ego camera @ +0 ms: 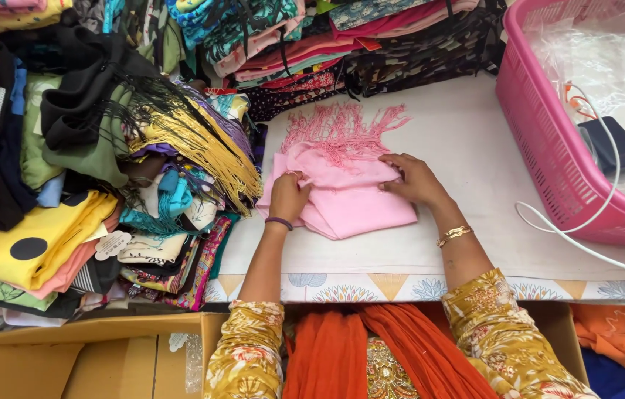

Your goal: Folding various colorful scarves and placing them in a stack.

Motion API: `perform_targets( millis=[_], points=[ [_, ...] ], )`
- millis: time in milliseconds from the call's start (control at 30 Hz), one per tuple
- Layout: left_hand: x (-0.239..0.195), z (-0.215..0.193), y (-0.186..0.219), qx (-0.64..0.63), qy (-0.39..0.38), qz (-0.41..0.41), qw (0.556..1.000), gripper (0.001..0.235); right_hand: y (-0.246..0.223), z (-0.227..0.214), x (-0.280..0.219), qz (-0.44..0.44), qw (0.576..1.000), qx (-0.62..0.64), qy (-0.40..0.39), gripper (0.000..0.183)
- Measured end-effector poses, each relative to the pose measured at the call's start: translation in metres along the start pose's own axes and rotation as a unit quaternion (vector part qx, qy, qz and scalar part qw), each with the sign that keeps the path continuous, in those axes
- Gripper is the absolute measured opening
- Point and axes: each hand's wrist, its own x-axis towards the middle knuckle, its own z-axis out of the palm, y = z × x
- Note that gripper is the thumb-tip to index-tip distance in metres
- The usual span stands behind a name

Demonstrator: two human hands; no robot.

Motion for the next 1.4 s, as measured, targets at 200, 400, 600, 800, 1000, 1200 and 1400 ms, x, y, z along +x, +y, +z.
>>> perform_targets(
  millis=[200, 400, 600, 800, 1000, 1200, 1400],
  points=[
    [-0.019, -0.053, 0.071, 0.063, 0.153, 0.301, 0.939, 0.024, 0.008, -0.002, 0.003, 0.015, 0.997, 0.069, 0.010, 0.052],
    [0.020, -0.042, 0.064, -0.186, 0.011, 0.024, 0.982, 0.028, 0.048, 0.022, 0.023, -0.015, 0.981, 0.163, 0.105, 0.029],
    [0.038, -0.037, 0.037, 0.384, 0.024, -0.036, 0.922, 0.030, 0.009, 0.020, 0.011, -0.005, 0.972, 0.096, 0.214, 0.045],
    [-0.030, -0.045, 0.103, 0.138, -0.073, 0.220, 0.963, 0.057, 0.011, 0.001, 0.007, 0.060, 0.992, 0.037, 0.100, 0.079],
    [-0.037, -0.060, 0.089, 0.145, -0.099, 0.185, 0.967, 0.019, -0.006, -0.005, -0.001, 0.157, 0.988, -0.018, 0.000, 0.103],
    [-0.058, -0.045, 0.075, 0.296, -0.016, 0.132, 0.946, 0.029, -0.019, -0.008, 0.001, 0.228, 0.967, -0.103, -0.047, 0.067],
    [-0.041, -0.018, 0.159, -0.106, -0.059, -0.009, 0.993, 0.071, 0.049, 0.045, 0.020, 0.039, 0.988, 0.148, -0.004, 0.036]
  ],
)
